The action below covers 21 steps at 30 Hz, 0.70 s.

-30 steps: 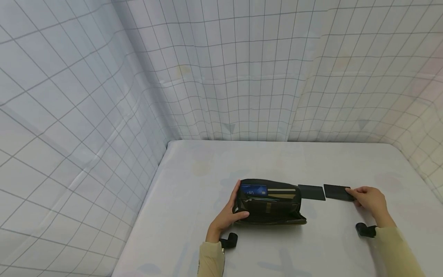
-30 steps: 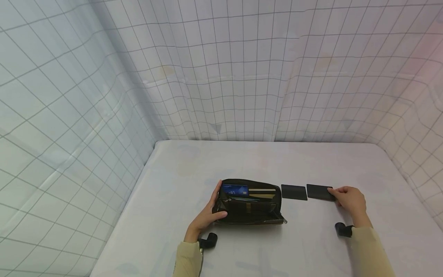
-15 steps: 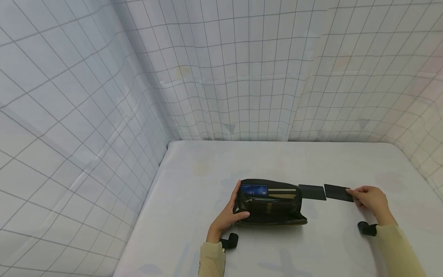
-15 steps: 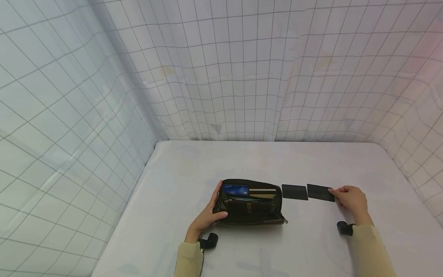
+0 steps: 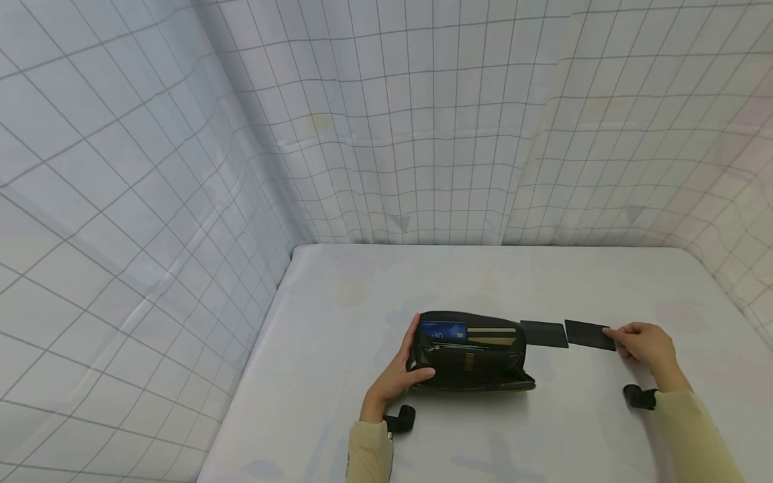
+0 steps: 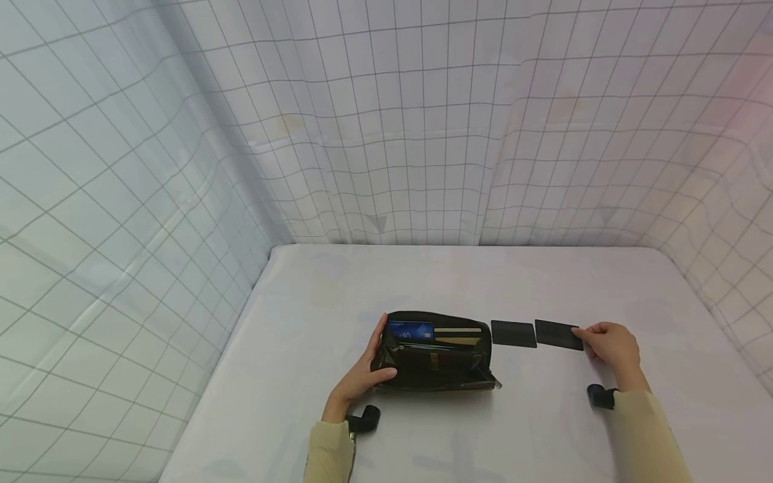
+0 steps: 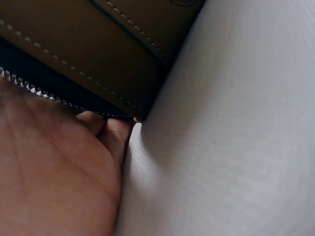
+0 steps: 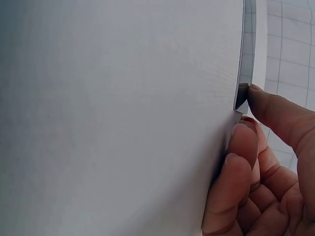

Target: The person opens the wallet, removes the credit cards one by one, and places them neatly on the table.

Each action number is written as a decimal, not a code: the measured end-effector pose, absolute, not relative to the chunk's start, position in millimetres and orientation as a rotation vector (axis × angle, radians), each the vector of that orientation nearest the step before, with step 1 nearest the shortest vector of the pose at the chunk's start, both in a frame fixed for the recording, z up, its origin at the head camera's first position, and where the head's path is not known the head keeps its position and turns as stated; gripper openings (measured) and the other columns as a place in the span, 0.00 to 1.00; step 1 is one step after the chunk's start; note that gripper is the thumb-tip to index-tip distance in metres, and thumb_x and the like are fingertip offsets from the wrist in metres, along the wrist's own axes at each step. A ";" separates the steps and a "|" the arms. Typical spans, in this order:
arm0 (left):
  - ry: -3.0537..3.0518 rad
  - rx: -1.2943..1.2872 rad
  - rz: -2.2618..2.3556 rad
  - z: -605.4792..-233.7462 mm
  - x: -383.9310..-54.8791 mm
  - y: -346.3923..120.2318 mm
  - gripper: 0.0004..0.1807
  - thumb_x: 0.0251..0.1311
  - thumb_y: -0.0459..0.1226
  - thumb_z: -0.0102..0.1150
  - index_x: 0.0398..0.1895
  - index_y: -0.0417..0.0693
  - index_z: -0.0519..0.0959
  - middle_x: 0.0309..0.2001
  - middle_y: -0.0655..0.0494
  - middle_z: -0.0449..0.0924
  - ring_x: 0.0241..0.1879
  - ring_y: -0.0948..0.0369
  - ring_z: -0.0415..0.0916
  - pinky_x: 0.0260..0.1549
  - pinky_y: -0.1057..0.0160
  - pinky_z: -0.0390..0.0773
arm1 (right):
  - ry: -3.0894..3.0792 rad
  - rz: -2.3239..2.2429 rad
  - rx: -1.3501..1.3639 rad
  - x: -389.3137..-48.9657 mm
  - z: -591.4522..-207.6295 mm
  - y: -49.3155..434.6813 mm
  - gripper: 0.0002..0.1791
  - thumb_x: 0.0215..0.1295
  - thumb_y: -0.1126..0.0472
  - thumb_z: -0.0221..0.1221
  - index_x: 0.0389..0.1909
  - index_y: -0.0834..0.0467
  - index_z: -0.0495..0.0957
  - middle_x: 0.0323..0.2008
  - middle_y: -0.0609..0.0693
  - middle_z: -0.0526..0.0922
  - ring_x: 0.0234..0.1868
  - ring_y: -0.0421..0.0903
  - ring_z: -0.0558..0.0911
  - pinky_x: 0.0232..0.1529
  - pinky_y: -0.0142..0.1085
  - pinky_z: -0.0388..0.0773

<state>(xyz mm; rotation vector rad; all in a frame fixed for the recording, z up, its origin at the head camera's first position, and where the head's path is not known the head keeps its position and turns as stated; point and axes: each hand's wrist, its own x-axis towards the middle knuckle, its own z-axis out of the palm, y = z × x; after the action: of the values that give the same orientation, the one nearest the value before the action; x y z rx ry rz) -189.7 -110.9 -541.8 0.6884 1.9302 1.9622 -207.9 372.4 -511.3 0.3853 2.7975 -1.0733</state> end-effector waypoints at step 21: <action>1.961 0.735 1.988 -546.1 -189.2 -109.1 0.56 0.56 0.46 0.66 0.76 0.67 0.34 0.75 0.60 0.29 0.72 0.55 0.34 0.63 0.41 0.42 | 2.832 -1.050 0.363 -207.6 -513.6 372.3 0.26 0.66 0.43 0.56 0.30 0.65 0.76 0.16 0.45 0.74 0.21 0.44 0.72 0.24 0.37 0.67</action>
<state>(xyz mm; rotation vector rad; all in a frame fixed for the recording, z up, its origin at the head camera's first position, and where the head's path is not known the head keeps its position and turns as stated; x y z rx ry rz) -189.2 -109.1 -546.1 0.7347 1.9612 1.9876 -207.6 372.3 -513.6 0.3635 2.8323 -1.0499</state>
